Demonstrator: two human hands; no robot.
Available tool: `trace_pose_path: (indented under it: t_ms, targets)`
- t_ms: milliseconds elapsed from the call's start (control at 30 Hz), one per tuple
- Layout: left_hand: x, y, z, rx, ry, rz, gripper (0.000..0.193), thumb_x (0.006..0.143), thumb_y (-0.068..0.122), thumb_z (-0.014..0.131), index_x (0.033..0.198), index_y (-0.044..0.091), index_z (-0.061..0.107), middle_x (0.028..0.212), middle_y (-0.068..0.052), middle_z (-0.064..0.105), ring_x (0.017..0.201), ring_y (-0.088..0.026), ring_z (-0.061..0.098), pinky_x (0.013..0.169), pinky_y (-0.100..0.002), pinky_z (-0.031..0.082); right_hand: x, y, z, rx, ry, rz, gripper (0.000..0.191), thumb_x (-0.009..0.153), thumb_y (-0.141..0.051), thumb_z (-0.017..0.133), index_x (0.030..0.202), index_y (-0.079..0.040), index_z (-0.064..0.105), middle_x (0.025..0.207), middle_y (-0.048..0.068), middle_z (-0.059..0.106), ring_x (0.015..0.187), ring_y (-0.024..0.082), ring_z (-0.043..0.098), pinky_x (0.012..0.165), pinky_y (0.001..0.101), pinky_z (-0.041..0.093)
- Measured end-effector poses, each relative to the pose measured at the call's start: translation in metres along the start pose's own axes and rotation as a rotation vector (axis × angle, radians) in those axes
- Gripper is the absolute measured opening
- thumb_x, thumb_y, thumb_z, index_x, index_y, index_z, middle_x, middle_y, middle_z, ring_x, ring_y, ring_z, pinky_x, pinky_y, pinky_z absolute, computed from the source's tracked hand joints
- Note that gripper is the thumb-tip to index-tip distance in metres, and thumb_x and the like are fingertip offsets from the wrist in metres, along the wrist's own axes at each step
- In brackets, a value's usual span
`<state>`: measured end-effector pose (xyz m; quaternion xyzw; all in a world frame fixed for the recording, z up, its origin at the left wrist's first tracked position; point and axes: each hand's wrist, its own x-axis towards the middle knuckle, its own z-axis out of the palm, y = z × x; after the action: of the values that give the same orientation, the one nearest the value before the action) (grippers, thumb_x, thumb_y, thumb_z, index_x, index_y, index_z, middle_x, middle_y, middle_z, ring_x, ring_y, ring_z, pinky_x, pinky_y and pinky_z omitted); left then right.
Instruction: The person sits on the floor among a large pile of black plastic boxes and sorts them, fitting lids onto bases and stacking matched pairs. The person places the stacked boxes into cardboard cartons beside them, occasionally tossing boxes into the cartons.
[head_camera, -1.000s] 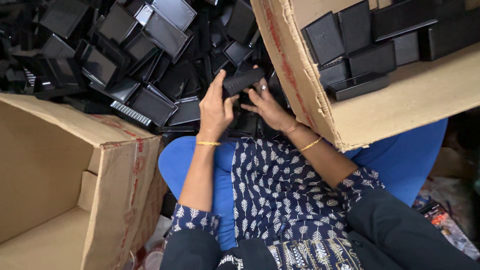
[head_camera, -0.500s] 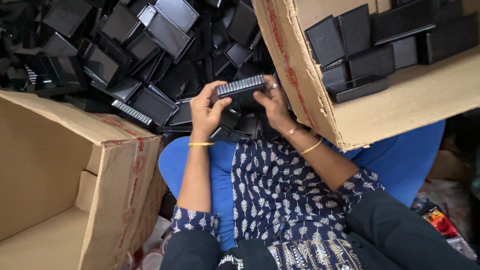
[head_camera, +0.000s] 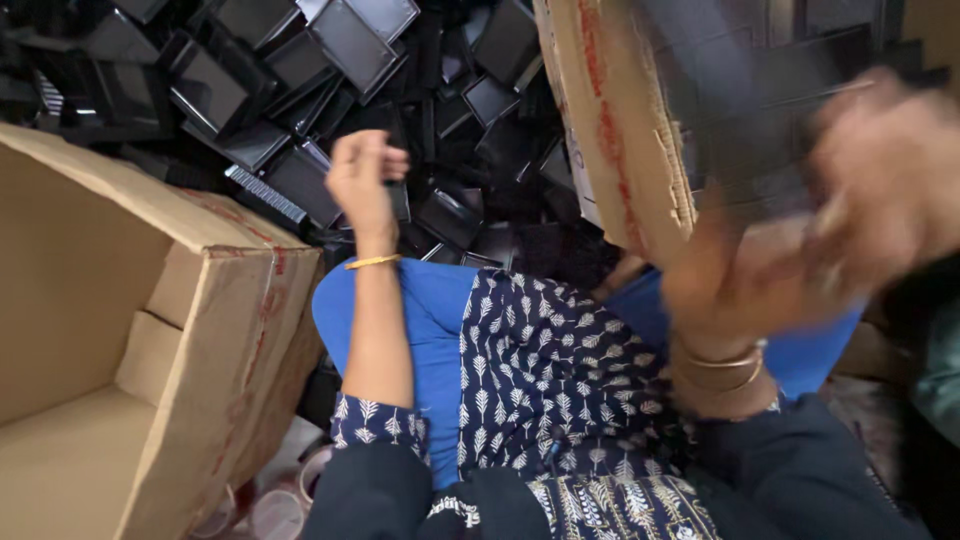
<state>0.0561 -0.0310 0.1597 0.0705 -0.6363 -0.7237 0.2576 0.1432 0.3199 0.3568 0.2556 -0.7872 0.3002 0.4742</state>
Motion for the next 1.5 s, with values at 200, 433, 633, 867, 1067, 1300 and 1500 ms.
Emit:
trace_pose_path:
  t_ms: [200,433,633,867,1067,1300,1500]
  targets:
    - [-0.036,-0.037,0.035,1.114,-0.602,0.15,0.036,0.083,0.024,0.076,0.117,0.013,0.068,0.113,-0.015,0.07,0.108,-0.037,0.065,0.088,-0.048,0.054,-0.037,-0.014,0.011,0.006,-0.048,-0.15,0.054,0.098,-0.022,0.075,0.139,-0.017,0.041,0.142,0.007,0.04,0.136,0.028,0.04,0.113,0.0534,0.042]
    - [-0.047,-0.094,0.058,1.474,-0.909,0.177,0.048,0.084,0.039,0.062,0.128,0.02,0.066,0.134,-0.018,0.058,0.119,-0.039,0.055,0.086,-0.05,0.053,-0.093,-0.005,0.162,0.366,-0.507,0.001,0.039,0.085,-0.008,0.075,0.122,0.0,0.065,0.13,0.017,0.059,0.127,0.04,0.054,0.109,0.0482,0.047]
    - [-0.053,-0.1,0.069,1.755,-0.895,0.197,0.035,0.105,0.039,0.043,0.12,0.027,0.072,0.125,-0.002,0.068,0.118,-0.026,0.06,0.079,-0.052,0.053,-0.193,0.067,0.259,0.001,-0.739,0.189,0.065,0.077,-0.021,0.078,0.134,0.003,0.06,0.152,0.03,0.036,0.14,0.049,0.034,0.114,0.0556,0.034]
    - [-0.05,-0.083,0.078,2.005,-1.091,0.117,0.032,0.101,0.029,0.044,0.118,0.033,0.071,0.119,-0.003,0.069,0.116,-0.027,0.058,0.074,-0.055,0.045,-0.212,0.091,0.282,-0.292,-1.072,0.147,0.055,0.085,-0.038,0.074,0.13,-0.008,0.068,0.168,0.031,0.014,0.158,0.042,0.007,0.121,0.0702,0.006]
    - [-0.033,-0.074,0.074,2.022,-0.74,0.221,0.022,0.099,0.027,0.053,0.106,0.019,0.072,0.093,-0.006,0.076,0.105,-0.028,0.06,0.082,-0.049,0.04,-0.207,0.089,0.295,-0.356,-1.023,0.175,0.064,0.082,-0.051,0.074,0.129,-0.008,0.068,0.166,0.026,0.02,0.155,0.04,0.009,0.113,0.077,0.004]
    - [-0.012,-0.071,0.062,1.477,-0.163,0.263,0.022,0.082,0.014,0.071,0.102,0.013,0.063,0.091,-0.011,0.073,0.09,-0.035,0.067,0.078,-0.048,0.05,-0.196,0.098,0.307,-0.42,-1.008,0.15,0.07,0.079,-0.046,0.079,0.135,-0.007,0.063,0.158,0.02,0.042,0.151,0.045,0.022,0.115,0.0758,0.007]
    - [0.006,-0.052,0.043,0.639,0.088,-0.028,0.049,0.085,-0.001,0.067,0.128,0.016,0.051,0.091,-0.013,0.066,0.078,-0.033,0.071,0.069,-0.047,0.058,-0.197,0.095,0.31,-0.333,-0.963,0.129,0.073,0.072,-0.034,0.078,0.137,-0.007,0.057,0.16,0.021,0.036,0.151,0.04,0.02,0.113,0.0729,0.006]
